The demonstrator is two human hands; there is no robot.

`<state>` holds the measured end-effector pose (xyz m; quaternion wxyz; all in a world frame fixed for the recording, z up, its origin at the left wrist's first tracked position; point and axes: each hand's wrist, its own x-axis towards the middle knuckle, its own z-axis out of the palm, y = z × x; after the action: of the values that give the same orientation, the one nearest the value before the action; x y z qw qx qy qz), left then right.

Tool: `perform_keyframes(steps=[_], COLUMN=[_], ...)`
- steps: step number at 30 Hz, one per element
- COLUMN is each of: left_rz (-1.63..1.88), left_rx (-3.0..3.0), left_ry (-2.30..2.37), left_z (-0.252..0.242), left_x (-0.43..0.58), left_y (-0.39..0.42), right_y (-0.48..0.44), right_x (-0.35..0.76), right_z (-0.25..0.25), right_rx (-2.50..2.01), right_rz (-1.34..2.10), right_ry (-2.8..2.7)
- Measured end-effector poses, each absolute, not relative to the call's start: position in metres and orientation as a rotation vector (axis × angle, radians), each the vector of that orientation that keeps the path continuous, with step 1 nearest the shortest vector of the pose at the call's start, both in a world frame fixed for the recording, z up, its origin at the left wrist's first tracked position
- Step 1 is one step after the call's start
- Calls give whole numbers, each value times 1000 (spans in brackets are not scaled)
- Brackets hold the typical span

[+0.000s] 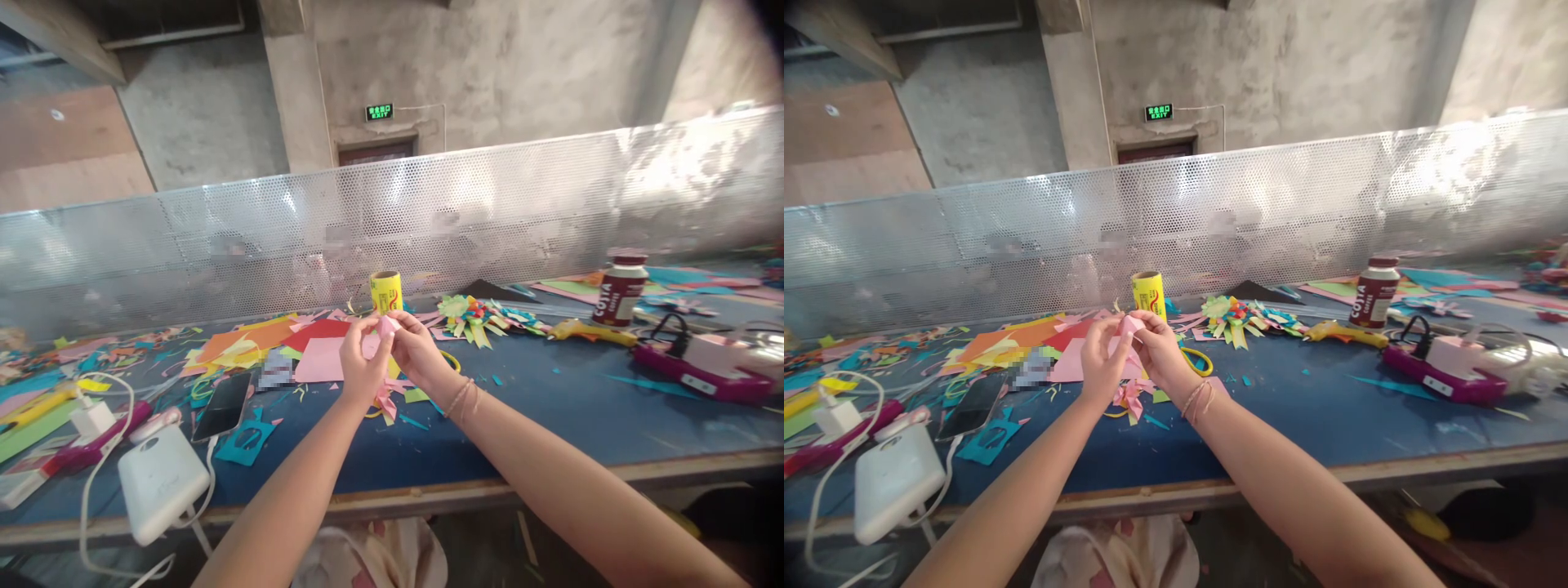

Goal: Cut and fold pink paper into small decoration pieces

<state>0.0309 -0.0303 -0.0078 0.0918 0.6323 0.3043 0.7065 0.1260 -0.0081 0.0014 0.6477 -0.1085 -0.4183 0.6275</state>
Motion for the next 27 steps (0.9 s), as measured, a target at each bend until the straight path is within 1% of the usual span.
perform_keyframes(steps=[3,10,19,27], left_rz=[2122,2193,2132,2137], left_rx=[1895,2177,2205,2201], left_ry=[916,971,830,836], left_z=[-7,-2,-3,-4], left_x=[31,28,31,29], left_y=[-30,-41,-42,-42], right_y=[-8,-9,-9,-12], right_x=[127,129,130,131], right_z=[2,4,3,6], right_rx=[-233,-172,-133,-106], right_rz=[1439,1514,1527,1603], right_ry=[-948,-924,-960,-923])
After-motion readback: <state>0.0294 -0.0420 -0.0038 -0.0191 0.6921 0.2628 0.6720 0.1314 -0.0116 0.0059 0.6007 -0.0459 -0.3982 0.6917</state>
